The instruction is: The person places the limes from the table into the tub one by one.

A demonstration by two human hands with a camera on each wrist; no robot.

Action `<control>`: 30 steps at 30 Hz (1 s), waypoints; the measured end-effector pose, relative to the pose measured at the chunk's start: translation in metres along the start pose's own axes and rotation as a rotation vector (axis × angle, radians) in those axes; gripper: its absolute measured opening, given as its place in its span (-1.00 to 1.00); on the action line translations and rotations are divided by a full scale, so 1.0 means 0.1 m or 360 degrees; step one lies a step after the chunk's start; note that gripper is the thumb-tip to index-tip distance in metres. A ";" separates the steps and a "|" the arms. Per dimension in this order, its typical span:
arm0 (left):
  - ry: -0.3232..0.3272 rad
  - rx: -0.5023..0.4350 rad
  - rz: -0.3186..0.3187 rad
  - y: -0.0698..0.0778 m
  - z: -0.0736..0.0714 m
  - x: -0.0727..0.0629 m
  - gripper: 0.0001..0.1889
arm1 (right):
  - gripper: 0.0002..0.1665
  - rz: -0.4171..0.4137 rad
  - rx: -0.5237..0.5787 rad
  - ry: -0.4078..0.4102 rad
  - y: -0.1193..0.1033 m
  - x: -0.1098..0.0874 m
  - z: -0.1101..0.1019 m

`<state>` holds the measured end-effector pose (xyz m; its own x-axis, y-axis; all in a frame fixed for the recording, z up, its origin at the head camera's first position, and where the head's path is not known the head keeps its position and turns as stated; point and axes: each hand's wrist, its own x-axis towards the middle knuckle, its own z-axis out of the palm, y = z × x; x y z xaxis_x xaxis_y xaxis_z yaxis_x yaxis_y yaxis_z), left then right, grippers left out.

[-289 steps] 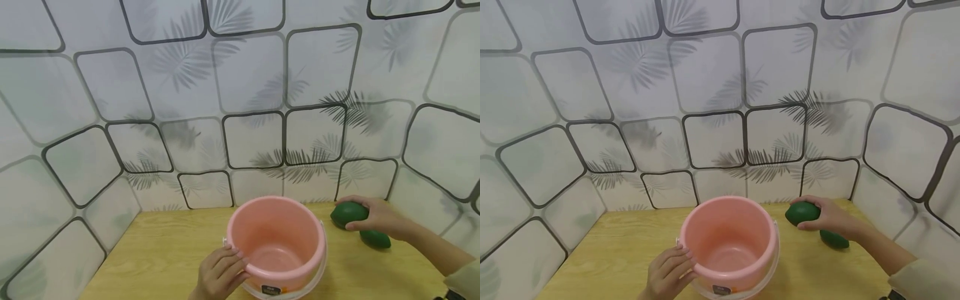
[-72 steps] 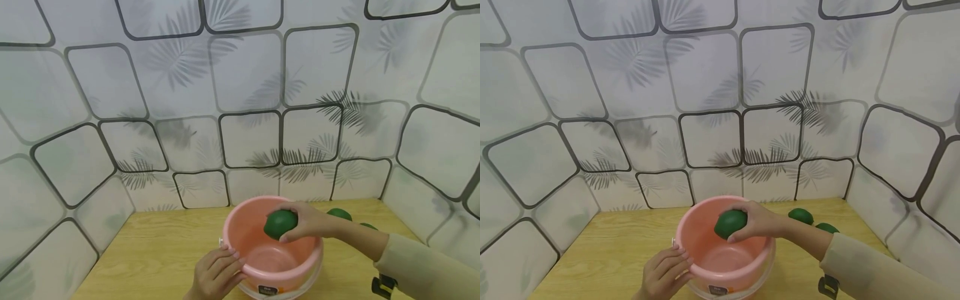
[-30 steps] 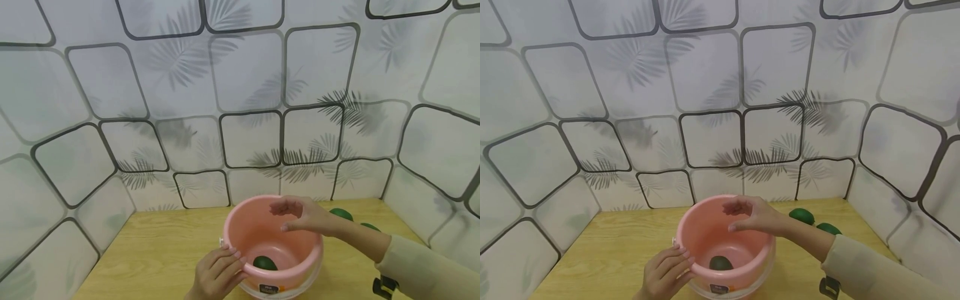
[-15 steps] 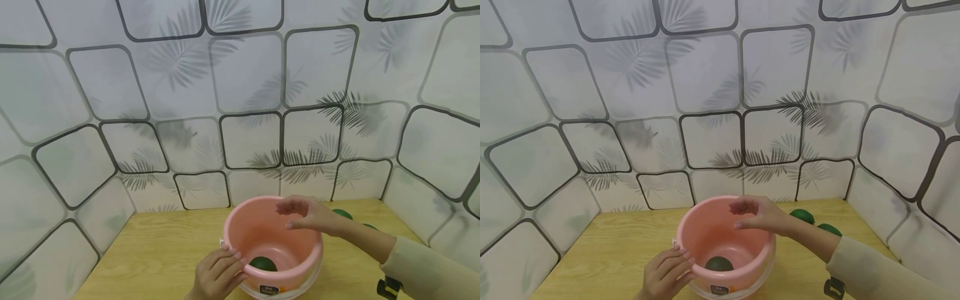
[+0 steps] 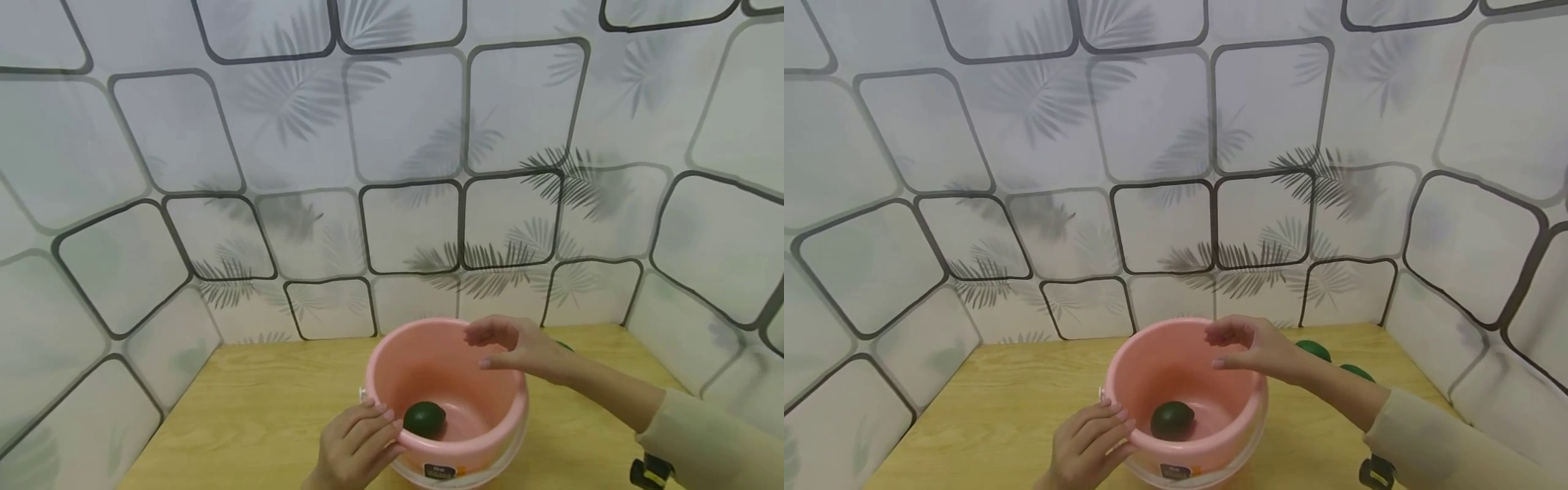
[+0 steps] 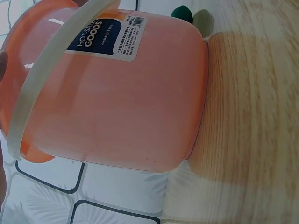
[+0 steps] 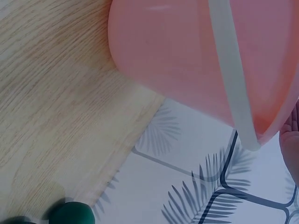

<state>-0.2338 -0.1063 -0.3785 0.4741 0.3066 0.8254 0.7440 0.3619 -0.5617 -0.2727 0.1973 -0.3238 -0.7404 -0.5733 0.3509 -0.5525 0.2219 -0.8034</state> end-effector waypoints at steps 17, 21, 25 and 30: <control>0.0008 0.0007 0.0016 -0.01 0.00 0.01 -0.71 | -0.57 -0.0037 -0.0046 0.0076 0.05 -0.03 -0.14; -0.0001 0.0003 0.0020 -0.01 0.00 0.02 -0.71 | -0.57 -0.0051 -0.0038 0.0120 0.05 -0.05 -0.16; -0.0012 -0.0004 0.0001 -0.01 0.00 0.04 -0.71 | -0.58 -0.0067 -0.0052 0.0149 0.06 -0.07 -0.19; -0.0002 -0.0003 -0.0005 -0.01 -0.01 0.08 -0.71 | -0.58 -0.0099 -0.0047 0.0155 0.08 -0.09 -0.22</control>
<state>-0.2304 -0.1049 -0.3714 0.4710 0.3064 0.8272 0.7464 0.3614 -0.5588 -0.2786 0.2213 -0.3229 -0.7370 -0.5079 0.4460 -0.6088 0.2123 -0.7644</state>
